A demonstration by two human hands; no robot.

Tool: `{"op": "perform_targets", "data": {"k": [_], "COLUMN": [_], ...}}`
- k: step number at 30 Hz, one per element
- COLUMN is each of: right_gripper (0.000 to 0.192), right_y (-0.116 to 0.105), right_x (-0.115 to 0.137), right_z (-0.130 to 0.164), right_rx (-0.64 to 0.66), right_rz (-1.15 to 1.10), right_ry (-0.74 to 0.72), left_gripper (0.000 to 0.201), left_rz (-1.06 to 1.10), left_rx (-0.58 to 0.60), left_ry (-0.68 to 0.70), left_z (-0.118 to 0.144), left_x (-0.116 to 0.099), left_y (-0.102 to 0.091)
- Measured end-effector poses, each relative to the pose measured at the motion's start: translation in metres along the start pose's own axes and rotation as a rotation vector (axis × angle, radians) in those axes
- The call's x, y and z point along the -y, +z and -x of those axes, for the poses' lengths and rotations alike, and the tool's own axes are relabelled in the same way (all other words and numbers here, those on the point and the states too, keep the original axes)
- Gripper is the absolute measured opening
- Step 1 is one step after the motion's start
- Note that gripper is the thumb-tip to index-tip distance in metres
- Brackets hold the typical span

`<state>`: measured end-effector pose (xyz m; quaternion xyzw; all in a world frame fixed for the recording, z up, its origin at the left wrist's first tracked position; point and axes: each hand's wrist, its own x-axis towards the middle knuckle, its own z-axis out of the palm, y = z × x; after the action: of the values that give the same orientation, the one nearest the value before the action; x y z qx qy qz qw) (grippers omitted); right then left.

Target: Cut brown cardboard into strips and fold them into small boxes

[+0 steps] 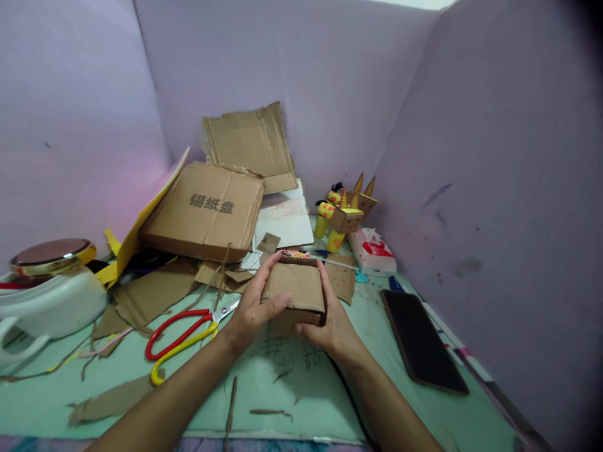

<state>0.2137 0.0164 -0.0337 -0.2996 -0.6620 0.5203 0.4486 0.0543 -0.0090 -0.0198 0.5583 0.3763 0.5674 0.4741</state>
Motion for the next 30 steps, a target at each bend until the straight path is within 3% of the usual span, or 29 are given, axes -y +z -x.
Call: {"op": "perform_targets", "data": {"k": [6,10,13,17,25,30], "right_gripper": [0.113,0.109,0.109,0.104,0.088,0.083], "right_y": [0.000,-0.002,-0.002,0.000,0.006,0.003], "right_x": [0.001,-0.001,-0.001,-0.004,-0.015,-0.019], "right_z": [0.002,0.003,0.003,0.003,0.000,-0.002], "right_rx": [-0.008,-0.032,-0.051,-0.047,-0.085,-0.067], "right_rz": [-0.048,-0.039,0.010,0.055,0.038,0.057], "right_ry": [-0.036,-0.051,-0.058,-0.077,-0.046,0.010], "left_gripper": [0.073,0.075,0.090,0.110,0.097,0.104], "left_rz": [-0.100,-0.301,-0.418,-0.417,-0.445,-0.447], "left_rx": [0.023,0.033,0.058,0.026,0.010,0.144], "left_ry": [0.002,0.079,0.111,0.040,0.069,0.002], "left_z": [0.001,-0.001,-0.001,0.003,0.003,0.003], "left_x": [-0.003,-0.001,0.003,0.009,0.022,0.027], "left_y": [0.000,-0.001,-0.002,-0.004,-0.008,-0.013]}}
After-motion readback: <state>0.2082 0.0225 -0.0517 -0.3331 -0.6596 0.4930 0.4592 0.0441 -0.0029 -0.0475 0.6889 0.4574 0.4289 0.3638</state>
